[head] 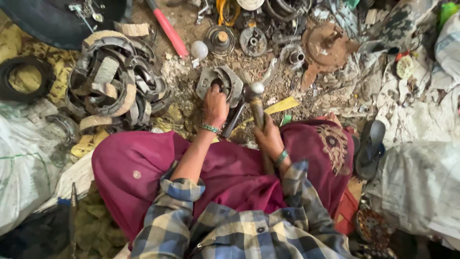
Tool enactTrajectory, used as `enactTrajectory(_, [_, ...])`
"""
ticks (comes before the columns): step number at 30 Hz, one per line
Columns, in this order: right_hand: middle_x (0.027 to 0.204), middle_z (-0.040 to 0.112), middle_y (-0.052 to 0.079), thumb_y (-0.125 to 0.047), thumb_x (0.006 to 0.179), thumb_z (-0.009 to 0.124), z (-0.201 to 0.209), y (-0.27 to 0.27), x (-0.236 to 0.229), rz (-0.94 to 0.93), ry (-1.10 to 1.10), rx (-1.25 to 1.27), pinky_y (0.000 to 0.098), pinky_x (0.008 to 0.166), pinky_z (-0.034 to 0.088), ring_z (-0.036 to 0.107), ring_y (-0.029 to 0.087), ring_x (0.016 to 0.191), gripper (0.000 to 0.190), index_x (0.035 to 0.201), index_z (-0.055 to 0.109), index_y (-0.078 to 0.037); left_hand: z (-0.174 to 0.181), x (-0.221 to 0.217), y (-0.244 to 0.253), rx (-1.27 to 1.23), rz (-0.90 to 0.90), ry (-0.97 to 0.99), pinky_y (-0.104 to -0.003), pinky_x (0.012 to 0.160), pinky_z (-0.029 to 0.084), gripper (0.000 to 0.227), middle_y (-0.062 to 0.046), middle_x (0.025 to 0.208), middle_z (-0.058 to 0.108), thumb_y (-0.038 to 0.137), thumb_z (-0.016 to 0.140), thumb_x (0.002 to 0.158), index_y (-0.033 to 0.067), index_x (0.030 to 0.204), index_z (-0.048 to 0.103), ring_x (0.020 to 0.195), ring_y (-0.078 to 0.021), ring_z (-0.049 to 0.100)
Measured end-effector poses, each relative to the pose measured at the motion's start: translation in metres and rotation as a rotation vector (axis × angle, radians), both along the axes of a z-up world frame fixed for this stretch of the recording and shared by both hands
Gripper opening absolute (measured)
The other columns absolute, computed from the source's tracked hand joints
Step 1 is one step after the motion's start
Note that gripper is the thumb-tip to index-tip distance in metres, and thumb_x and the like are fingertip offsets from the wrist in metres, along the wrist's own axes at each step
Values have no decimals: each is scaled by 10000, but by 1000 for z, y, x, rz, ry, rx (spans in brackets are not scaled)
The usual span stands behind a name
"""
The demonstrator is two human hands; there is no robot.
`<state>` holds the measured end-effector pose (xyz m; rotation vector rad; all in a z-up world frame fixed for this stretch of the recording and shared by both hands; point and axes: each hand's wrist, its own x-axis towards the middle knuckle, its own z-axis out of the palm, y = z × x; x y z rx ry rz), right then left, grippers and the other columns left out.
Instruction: The person sits on the floor and uses a hammer to repeatedly strike a metal part placed on a hexagonal anvil. They adjust the part's position between strikes and continue the process throughout the clip.
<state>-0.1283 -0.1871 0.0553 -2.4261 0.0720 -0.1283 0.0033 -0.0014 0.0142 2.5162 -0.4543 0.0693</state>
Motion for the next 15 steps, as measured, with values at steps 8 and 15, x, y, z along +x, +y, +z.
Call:
enactTrajectory(8, [1064,679,131,-94,998,689,132,6,-19,-162,-109,390,288,615,642,709,161,756,586,1475,367,17,-8,-8,9,-72,-84,-41,-497,836,522,365,-279,1032,628,-50,605,764,15,1079,779,967,-430,613])
enactTrajectory(15, [926,678,150,-208,1042,690,104,0,-28,-103,-302,290,335,585,602,687,226,671,650,1484,273,21,-16,-3,3,12,-73,-40,-486,789,556,153,-319,1070,653,-41,598,739,-29,794,740,907,-429,672])
